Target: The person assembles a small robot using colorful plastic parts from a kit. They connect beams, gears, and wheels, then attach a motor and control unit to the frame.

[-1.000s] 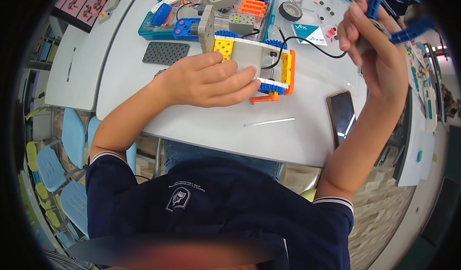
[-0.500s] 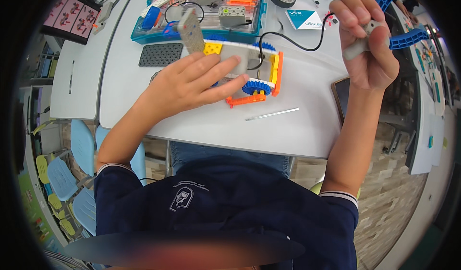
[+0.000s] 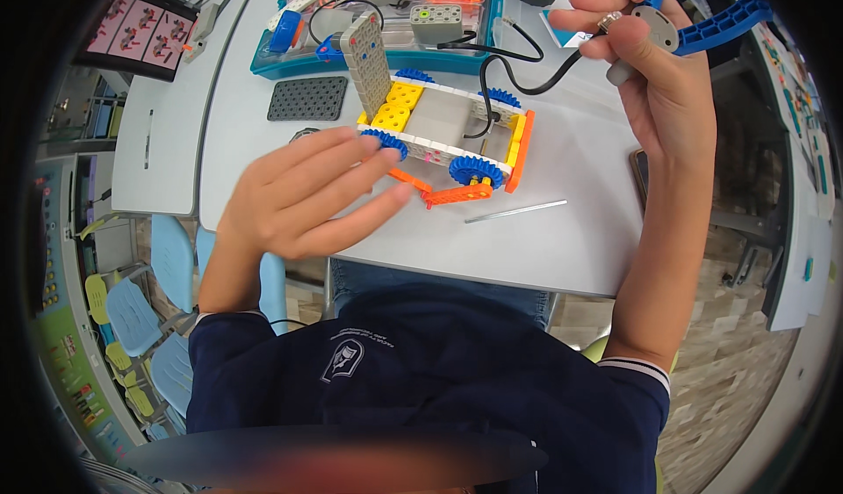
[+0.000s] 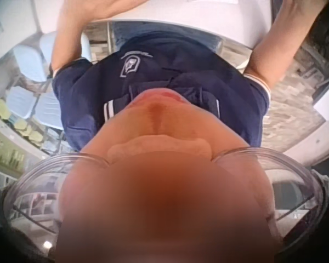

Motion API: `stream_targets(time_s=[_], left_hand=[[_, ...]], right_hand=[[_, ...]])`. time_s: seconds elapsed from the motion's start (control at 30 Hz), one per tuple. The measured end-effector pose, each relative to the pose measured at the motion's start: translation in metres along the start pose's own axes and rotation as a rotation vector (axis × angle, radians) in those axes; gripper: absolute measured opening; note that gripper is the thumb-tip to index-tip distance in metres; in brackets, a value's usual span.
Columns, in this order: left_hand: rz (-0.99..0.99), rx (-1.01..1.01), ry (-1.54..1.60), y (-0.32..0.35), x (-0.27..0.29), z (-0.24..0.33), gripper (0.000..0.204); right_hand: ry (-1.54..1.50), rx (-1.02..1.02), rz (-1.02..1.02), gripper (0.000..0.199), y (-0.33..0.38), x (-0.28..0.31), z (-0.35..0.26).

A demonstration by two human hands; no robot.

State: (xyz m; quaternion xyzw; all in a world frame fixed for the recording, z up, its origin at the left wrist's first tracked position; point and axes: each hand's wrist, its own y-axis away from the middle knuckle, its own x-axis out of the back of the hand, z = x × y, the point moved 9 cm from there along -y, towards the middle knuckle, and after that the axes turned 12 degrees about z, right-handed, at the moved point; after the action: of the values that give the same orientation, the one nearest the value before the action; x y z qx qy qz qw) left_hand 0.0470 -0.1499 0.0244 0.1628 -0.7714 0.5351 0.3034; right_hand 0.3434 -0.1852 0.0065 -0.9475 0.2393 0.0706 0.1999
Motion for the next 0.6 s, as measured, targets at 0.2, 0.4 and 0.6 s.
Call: stream_targets(time_s=[0.2, 0.4, 0.6], left_hand=[[0.081, 0.312, -0.029, 0.001, 0.042, -0.074, 0.028], [0.093, 0.631, 0.086, 0.015, 0.022, -0.194, 0.04], [-0.109, 1.016, 0.2, 0.047, -0.031, -0.258, 0.02]], right_hand=[[0.02, 0.034, -0.104, 0.03, 0.001, -0.021, -0.005], [0.072, -0.042, 0.074, 0.015, -0.004, -0.021, 0.005], [-0.296, -0.074, 0.089, 0.013, -0.001, -0.033, 0.001]])
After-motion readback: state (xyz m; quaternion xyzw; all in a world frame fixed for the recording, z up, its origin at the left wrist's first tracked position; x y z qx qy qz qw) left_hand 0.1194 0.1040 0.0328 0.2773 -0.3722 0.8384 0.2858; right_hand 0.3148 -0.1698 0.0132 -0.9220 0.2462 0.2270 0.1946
